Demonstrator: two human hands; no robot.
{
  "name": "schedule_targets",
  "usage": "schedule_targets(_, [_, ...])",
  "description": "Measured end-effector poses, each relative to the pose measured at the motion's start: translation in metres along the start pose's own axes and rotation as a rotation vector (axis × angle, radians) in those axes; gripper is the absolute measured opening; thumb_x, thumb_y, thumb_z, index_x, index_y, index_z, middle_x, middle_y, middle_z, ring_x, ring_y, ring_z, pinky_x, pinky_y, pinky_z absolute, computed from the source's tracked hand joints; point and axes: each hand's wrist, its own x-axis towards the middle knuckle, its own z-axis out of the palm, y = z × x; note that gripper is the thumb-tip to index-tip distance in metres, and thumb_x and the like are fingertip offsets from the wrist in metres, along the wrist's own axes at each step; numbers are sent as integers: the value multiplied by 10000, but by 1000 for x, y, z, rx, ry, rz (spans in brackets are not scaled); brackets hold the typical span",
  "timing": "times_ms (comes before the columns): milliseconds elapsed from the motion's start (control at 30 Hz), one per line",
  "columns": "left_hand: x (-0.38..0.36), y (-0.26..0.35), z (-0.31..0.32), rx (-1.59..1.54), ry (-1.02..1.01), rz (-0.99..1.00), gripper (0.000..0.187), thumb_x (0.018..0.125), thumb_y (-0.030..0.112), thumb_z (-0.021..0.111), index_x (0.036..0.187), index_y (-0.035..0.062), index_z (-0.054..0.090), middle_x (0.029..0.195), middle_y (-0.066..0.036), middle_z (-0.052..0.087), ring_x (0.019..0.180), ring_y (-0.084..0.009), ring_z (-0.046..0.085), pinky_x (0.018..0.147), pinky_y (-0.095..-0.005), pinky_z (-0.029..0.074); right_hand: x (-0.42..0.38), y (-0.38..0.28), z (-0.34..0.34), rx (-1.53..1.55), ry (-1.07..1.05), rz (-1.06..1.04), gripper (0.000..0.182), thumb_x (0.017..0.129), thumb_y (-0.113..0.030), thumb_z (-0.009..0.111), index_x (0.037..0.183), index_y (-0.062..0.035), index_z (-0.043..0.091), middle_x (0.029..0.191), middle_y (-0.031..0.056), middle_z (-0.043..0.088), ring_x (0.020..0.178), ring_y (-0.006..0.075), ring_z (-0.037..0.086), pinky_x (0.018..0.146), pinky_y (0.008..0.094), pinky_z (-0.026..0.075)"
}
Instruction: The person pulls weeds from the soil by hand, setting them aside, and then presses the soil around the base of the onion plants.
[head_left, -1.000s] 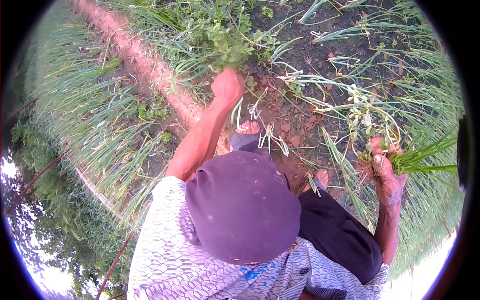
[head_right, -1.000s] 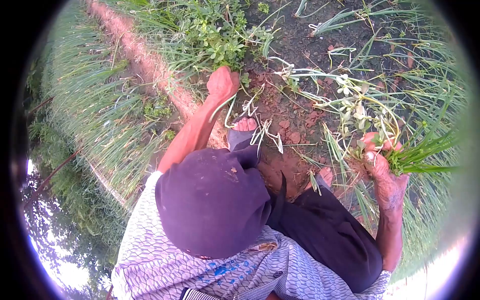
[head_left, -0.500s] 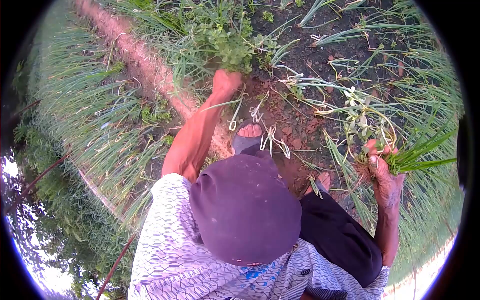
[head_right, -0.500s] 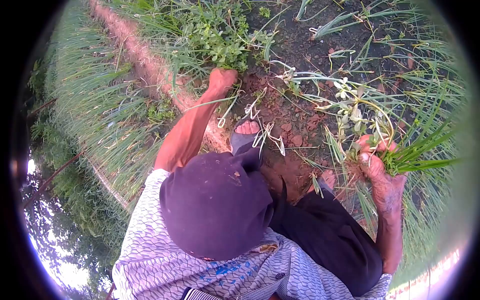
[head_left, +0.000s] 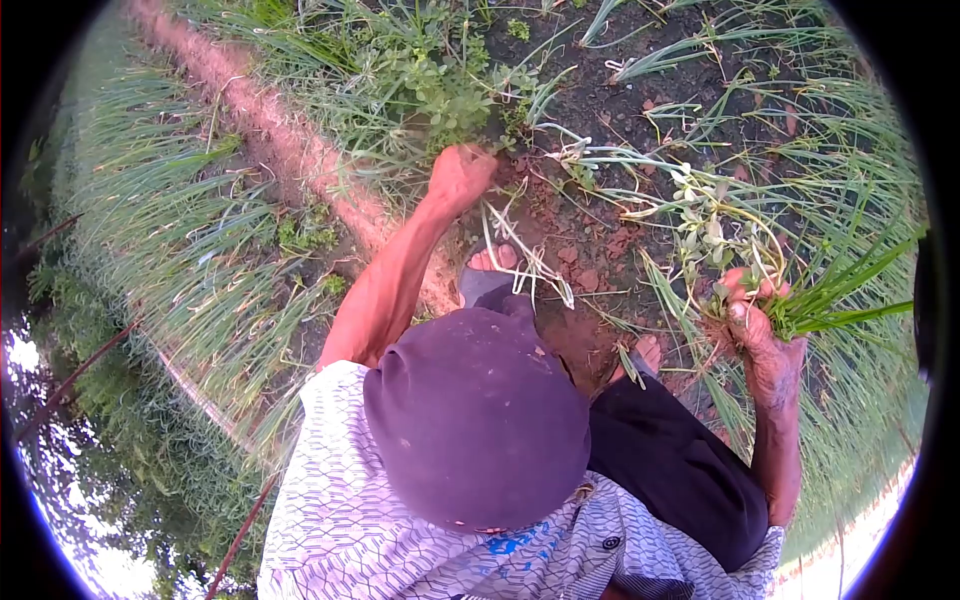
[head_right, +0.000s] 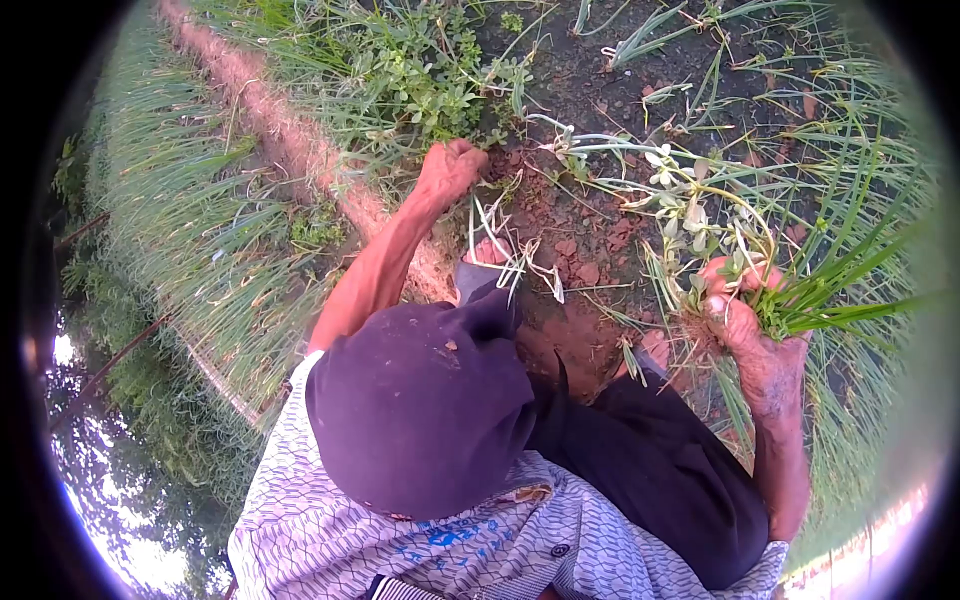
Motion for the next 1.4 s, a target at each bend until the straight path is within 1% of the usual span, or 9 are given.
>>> schedule_targets(133, [-48,-5,-50,-3,-259,92,277,894,314,618,884,40,658,691,-24,589,618,-114,513,558,-286,400,-3,-1,-1,-20,-13,-9,427,836,-3,681,1198,-30,456,1172,159,568,994,155,579,879,314,516])
schedule_targets(200, [-78,-23,-79,-212,-136,-24,268,947,311,578,862,58,598,700,4,602,574,-67,496,505,-238,370,-4,-4,9,-6,8,-64,337,813,-35,712,1099,-33,534,1083,83,600,895,103,557,788,261,483])
schedule_targets(367, [-100,-94,-139,-195,186,-166,333,912,298,598,1027,-15,582,793,-94,675,636,-141,608,588,-284,477,3,9,-3,-63,-76,-48,391,849,-5,665,1174,-34,450,1185,159,551,960,143,581,835,321,548])
schedule_targets(467, [-92,-105,-115,258,373,104,356,854,246,650,1075,-24,577,818,-129,674,722,-229,642,676,-349,516,5,8,3,-12,-107,-23,384,852,-6,661,1173,-31,452,1186,155,553,949,141,587,833,331,555])
schedule_targets(800, [-73,-106,-78,550,427,332,370,792,250,696,1098,66,600,1093,-232,600,972,-395,586,817,-439,480,3,10,6,3,-35,-35,383,839,7,672,1151,-47,457,1168,146,564,952,126,588,834,311,548])
schedule_targets(933, [-62,-107,-73,603,472,112,283,838,210,650,1072,65,587,1099,-246,575,1015,-424,550,881,-499,424,4,9,6,-61,-32,-5,389,828,8,684,1136,-48,453,1166,149,564,957,127,583,830,302,543])
schedule_targets(967, [-60,-110,-74,697,569,336,253,850,214,634,1025,42,574,1070,-244,582,1038,-430,535,888,-515,400,3,10,4,-56,-17,4,384,827,8,685,1131,-48,456,1164,150,565,957,129,584,835,301,540])
schedule_targets(1233, [-61,-131,-64,339,699,221,296,892,266,587,1023,0,586,946,-248,614,833,-436,587,729,-466,464,-1,10,8,85,-3,-55,377,827,23,684,1138,-58,488,1191,192,577,1020,147,591,866,292,519])
schedule_targets(1400, [-69,-128,-54,-69,755,139,215,906,178,571,1026,-1,582,825,-144,623,743,-292,604,709,-421,482,-1,7,7,45,8,-39,377,835,19,675,1153,-48,486,1154,166,594,1016,154,603,874,272,512])
